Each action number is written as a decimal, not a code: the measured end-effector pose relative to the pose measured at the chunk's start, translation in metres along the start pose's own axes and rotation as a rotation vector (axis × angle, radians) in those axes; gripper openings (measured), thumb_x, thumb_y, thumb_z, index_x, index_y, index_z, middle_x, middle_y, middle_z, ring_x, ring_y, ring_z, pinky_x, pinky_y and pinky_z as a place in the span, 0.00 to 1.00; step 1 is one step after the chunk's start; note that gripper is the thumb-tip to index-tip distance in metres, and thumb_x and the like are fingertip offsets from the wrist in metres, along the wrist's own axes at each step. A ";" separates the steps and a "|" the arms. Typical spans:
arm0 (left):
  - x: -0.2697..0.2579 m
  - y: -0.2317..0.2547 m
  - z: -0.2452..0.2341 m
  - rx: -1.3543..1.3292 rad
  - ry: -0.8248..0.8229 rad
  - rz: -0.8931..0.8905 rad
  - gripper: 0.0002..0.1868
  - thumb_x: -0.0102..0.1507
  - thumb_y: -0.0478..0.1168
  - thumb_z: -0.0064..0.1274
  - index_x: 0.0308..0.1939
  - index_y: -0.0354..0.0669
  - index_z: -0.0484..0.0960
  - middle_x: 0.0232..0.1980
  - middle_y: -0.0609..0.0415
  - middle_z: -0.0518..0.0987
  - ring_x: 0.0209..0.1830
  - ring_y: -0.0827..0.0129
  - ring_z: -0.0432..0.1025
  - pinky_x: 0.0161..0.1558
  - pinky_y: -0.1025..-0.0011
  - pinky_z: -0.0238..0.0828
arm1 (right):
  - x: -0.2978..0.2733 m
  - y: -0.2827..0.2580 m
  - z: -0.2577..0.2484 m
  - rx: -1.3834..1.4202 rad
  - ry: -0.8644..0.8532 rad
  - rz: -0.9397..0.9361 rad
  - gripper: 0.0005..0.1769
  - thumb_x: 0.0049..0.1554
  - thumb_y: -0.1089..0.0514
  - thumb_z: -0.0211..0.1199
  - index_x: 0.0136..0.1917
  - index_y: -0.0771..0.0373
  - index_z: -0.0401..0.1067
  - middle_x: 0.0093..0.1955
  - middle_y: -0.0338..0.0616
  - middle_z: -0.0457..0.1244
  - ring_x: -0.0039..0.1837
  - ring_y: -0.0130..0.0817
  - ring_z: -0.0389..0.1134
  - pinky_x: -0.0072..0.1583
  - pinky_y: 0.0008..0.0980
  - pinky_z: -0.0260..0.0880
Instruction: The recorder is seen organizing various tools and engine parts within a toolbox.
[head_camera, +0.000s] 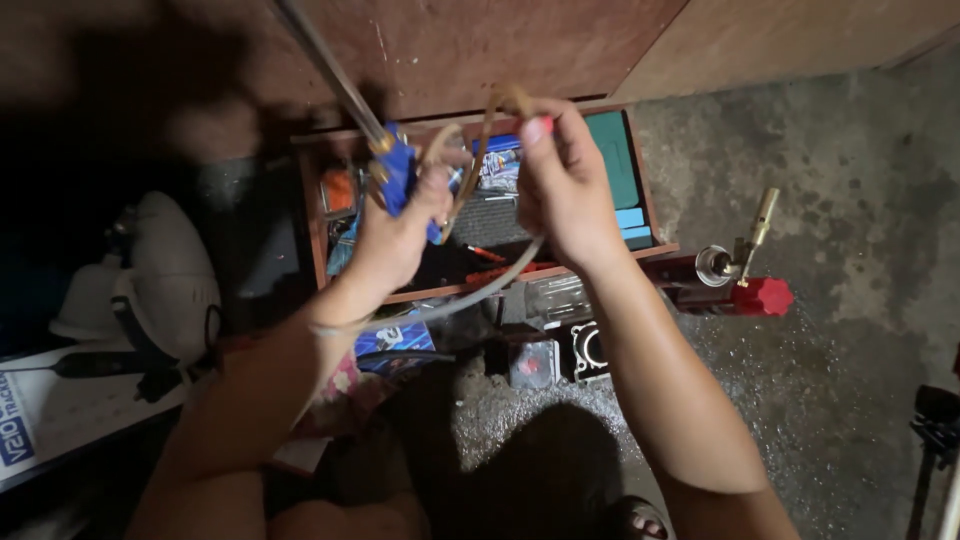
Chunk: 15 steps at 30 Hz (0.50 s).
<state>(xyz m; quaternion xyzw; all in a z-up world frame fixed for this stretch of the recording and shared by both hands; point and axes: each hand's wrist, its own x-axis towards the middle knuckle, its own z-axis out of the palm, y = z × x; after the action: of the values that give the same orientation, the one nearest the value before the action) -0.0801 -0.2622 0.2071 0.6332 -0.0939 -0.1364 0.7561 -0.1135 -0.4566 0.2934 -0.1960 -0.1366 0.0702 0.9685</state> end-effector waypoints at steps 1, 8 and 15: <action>0.002 -0.008 -0.004 -0.158 -0.036 0.061 0.12 0.73 0.46 0.56 0.50 0.41 0.82 0.33 0.57 0.74 0.33 0.68 0.67 0.39 0.68 0.66 | -0.007 -0.001 -0.006 -0.844 -0.039 -0.205 0.12 0.74 0.55 0.58 0.64 0.65 0.69 0.43 0.43 0.66 0.44 0.35 0.70 0.46 0.34 0.72; 0.001 0.023 0.000 -0.586 -0.133 -0.130 0.13 0.70 0.45 0.56 0.52 0.41 0.80 0.50 0.58 0.80 0.51 0.71 0.74 0.47 0.70 0.72 | -0.019 0.024 0.034 -2.274 -0.142 -0.214 0.26 0.60 0.47 0.70 0.68 0.54 0.71 0.47 0.50 0.67 0.46 0.50 0.71 0.46 0.45 0.72; -0.001 0.034 0.005 -0.657 -0.167 -0.098 0.09 0.71 0.40 0.54 0.53 0.44 0.79 0.52 0.56 0.80 0.56 0.69 0.74 0.60 0.64 0.73 | -0.063 0.026 -0.019 -1.765 0.099 -0.122 0.36 0.58 0.54 0.66 0.74 0.63 0.55 0.47 0.44 0.66 0.45 0.43 0.72 0.47 0.38 0.72</action>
<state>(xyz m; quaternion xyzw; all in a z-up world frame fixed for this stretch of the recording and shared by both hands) -0.0795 -0.2614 0.2416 0.3463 -0.0760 -0.2466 0.9019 -0.1698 -0.4518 0.2516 -0.8670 -0.1090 -0.1211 0.4708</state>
